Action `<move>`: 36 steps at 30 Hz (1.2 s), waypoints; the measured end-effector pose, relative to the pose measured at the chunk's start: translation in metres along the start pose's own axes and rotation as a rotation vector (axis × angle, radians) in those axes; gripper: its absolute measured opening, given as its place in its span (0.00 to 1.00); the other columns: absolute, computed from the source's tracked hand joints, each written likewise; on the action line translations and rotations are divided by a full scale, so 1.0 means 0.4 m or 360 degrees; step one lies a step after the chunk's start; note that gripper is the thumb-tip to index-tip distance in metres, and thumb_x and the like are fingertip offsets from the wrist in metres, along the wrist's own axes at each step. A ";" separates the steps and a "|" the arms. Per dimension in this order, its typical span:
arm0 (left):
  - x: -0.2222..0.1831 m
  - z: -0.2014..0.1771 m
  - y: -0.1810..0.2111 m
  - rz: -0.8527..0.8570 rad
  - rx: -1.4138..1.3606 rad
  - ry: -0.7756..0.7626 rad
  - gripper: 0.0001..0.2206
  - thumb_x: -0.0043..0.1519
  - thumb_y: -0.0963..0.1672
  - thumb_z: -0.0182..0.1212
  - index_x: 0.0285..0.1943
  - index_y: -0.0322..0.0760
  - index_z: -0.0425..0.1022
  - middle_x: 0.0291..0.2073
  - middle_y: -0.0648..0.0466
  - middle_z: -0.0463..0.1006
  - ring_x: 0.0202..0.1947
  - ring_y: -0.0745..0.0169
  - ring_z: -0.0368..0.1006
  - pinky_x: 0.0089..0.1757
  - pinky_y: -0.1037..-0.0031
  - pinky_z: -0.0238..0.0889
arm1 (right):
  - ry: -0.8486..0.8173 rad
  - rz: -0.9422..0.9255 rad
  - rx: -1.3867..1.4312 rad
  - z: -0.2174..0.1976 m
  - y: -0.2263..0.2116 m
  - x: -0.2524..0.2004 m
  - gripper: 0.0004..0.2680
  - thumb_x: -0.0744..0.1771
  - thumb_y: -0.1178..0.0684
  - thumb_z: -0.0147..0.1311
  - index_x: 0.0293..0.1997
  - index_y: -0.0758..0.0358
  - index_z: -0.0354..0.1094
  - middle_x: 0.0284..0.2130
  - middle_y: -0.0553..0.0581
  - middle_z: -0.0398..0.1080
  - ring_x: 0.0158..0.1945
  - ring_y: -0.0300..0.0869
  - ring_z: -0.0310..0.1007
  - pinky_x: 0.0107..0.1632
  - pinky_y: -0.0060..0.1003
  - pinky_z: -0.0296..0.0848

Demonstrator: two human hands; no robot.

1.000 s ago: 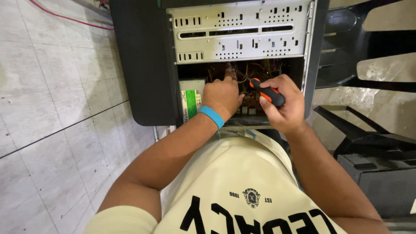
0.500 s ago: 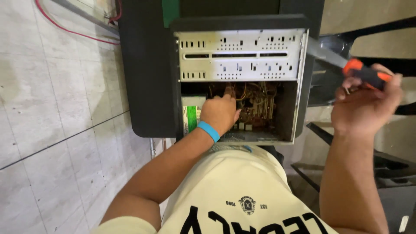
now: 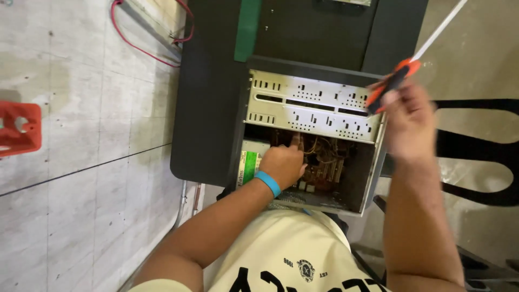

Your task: Removing internal components such as the hard drive and disconnecting cables from a desktop PC case.

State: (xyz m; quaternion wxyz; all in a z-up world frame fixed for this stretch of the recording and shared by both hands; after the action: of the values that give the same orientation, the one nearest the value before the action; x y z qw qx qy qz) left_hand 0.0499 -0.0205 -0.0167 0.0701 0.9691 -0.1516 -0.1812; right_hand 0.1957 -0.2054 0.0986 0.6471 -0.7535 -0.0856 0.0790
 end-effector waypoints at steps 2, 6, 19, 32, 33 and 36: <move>0.004 0.005 -0.004 -0.0001 -0.0042 -0.0049 0.17 0.65 0.56 0.62 0.38 0.44 0.83 0.32 0.56 0.79 0.26 0.52 0.77 0.24 0.61 0.69 | 0.0288 -0.0019 -0.0040 -0.113 0.107 0.021 0.07 0.74 0.53 0.51 0.58 0.60 0.65 0.47 0.55 0.72 0.46 0.38 0.71 0.50 0.34 0.72; 0.014 0.029 -0.004 0.0011 -0.0126 0.0022 0.10 0.58 0.50 0.64 0.33 0.44 0.84 0.31 0.53 0.80 0.26 0.46 0.77 0.25 0.56 0.69 | 0.0644 0.0171 -0.0418 -0.285 0.322 -0.031 0.02 0.75 0.57 0.53 0.48 0.54 0.66 0.38 0.47 0.66 0.39 0.32 0.63 0.44 0.31 0.67; -0.013 -0.117 0.006 0.0037 -0.0062 -0.0340 0.32 0.64 0.53 0.57 0.71 0.25 0.66 0.70 0.36 0.65 0.35 0.37 0.80 0.36 0.48 0.76 | 0.0099 0.0570 -0.1347 -0.160 0.690 -0.249 0.07 0.69 0.55 0.52 0.45 0.69 0.72 0.37 0.69 0.71 0.44 0.67 0.75 0.47 0.59 0.74; -0.024 -0.127 0.002 0.0123 0.0133 -0.0346 0.31 0.68 0.55 0.51 0.72 0.27 0.64 0.71 0.36 0.62 0.29 0.49 0.80 0.28 0.62 0.76 | 0.0189 0.0675 -0.0933 -0.096 0.470 -0.253 0.14 0.68 0.46 0.55 0.55 0.65 0.73 0.46 0.64 0.71 0.50 0.59 0.73 0.53 0.52 0.71; -0.024 -0.128 0.002 0.0121 0.0113 -0.0331 0.32 0.67 0.55 0.52 0.73 0.27 0.63 0.72 0.35 0.61 0.30 0.47 0.80 0.29 0.60 0.76 | 0.0233 0.0730 -0.0886 -0.099 0.453 -0.253 0.14 0.69 0.45 0.54 0.55 0.63 0.73 0.47 0.63 0.71 0.50 0.56 0.73 0.54 0.51 0.71; -0.035 -0.190 0.027 0.0228 -0.0017 0.0080 0.24 0.70 0.52 0.52 0.67 0.29 0.70 0.65 0.38 0.69 0.21 0.60 0.75 0.21 0.69 0.72 | 0.0348 0.0897 -0.0685 -0.127 0.501 -0.273 0.13 0.73 0.44 0.50 0.60 0.57 0.72 0.50 0.61 0.73 0.53 0.54 0.74 0.55 0.50 0.73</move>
State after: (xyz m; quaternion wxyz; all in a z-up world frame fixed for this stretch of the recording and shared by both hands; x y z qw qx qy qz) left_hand 0.0629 -0.0200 0.0602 0.0918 0.9597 -0.2180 -0.1520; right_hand 0.1063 -0.3091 -0.0912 0.4320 -0.8702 0.1803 0.1534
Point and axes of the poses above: each hand's wrist, its own x-axis towards the middle knuckle, its own z-axis out of the palm, y = z × x, the point moved 6 cm from there along x, towards the middle knuckle
